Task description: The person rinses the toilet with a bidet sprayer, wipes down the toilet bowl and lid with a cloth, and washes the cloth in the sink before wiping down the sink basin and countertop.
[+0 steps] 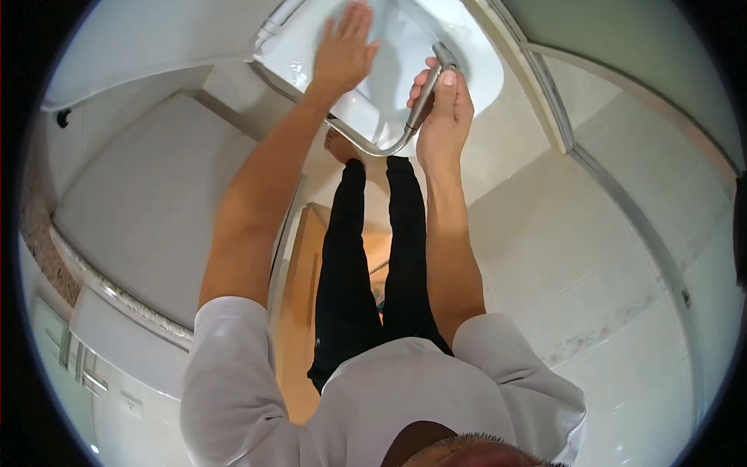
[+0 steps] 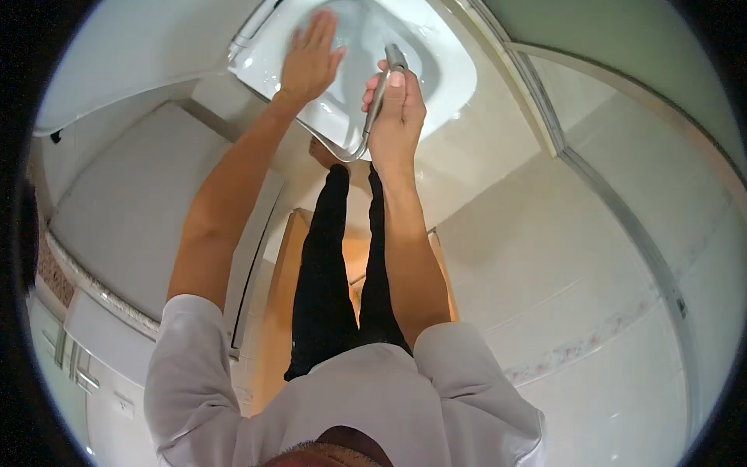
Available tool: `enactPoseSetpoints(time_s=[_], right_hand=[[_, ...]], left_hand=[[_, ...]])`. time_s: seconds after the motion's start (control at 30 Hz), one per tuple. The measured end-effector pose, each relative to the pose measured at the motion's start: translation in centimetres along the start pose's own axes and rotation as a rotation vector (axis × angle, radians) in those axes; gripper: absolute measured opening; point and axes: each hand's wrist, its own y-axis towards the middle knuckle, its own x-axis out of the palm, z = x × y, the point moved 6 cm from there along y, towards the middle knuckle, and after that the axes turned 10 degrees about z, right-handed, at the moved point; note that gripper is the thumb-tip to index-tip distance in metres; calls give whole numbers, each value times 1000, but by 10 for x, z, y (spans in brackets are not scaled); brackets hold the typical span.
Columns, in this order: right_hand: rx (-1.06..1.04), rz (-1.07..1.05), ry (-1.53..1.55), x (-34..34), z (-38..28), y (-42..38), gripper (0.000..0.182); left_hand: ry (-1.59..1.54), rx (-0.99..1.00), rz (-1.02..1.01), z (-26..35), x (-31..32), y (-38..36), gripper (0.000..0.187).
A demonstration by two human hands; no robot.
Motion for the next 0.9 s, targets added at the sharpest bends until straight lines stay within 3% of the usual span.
enactPoseSetpoints(time_s=[0.03, 0.17, 0.2, 0.27, 0.3, 0.37, 0.43, 0.5, 0.57, 0.6, 0.7, 0.8, 0.87, 0.9], right_hand=[[23, 43, 19, -12, 1, -3, 48], [115, 148, -26, -56, 21, -23, 42], [142, 167, -4, -64, 28, -30, 41], [153, 172, -15, -76, 35, -42, 41], [166, 167, -23, -81, 38, -46, 40], [178, 181, -13, -86, 45, -53, 40], [254, 186, 34, -88, 51, -52, 40], [268, 187, 14, -89, 55, -45, 39], [213, 179, -19, -93, 57, -41, 40], [226, 172, -12, -94, 60, -41, 40], [261, 184, -12, -98, 60, -60, 40], [269, 181, 45, -95, 54, -83, 39], [231, 137, 44, -93, 50, -89, 36], [236, 135, 43, -92, 48, -89, 36]], left_hand=[[-164, 31, -12, 17, 21, 8, 64], [-656, -531, -327, 78, 98, 17, 68], [-664, -530, -334, 91, 111, 12, 68], [-971, -591, -598, 122, 157, -20, 65], [-976, -589, -601, 129, 170, -33, 65], [-505, -268, -707, 143, 184, -63, 59], [-534, -305, -750, 129, 177, -65, 55], [-53, 205, -530, 120, 170, -63, 57], [-68, 169, -498, 132, 172, -69, 54], [-112, 45, -481, 139, 175, -72, 55], [-1208, -779, -669, 136, 181, -85, 53], [-991, -613, -583, 149, 110, -71, 50], [-385, -311, -804, 144, 76, -81, 37], [-384, -316, -805, 138, 62, -96, 37]])
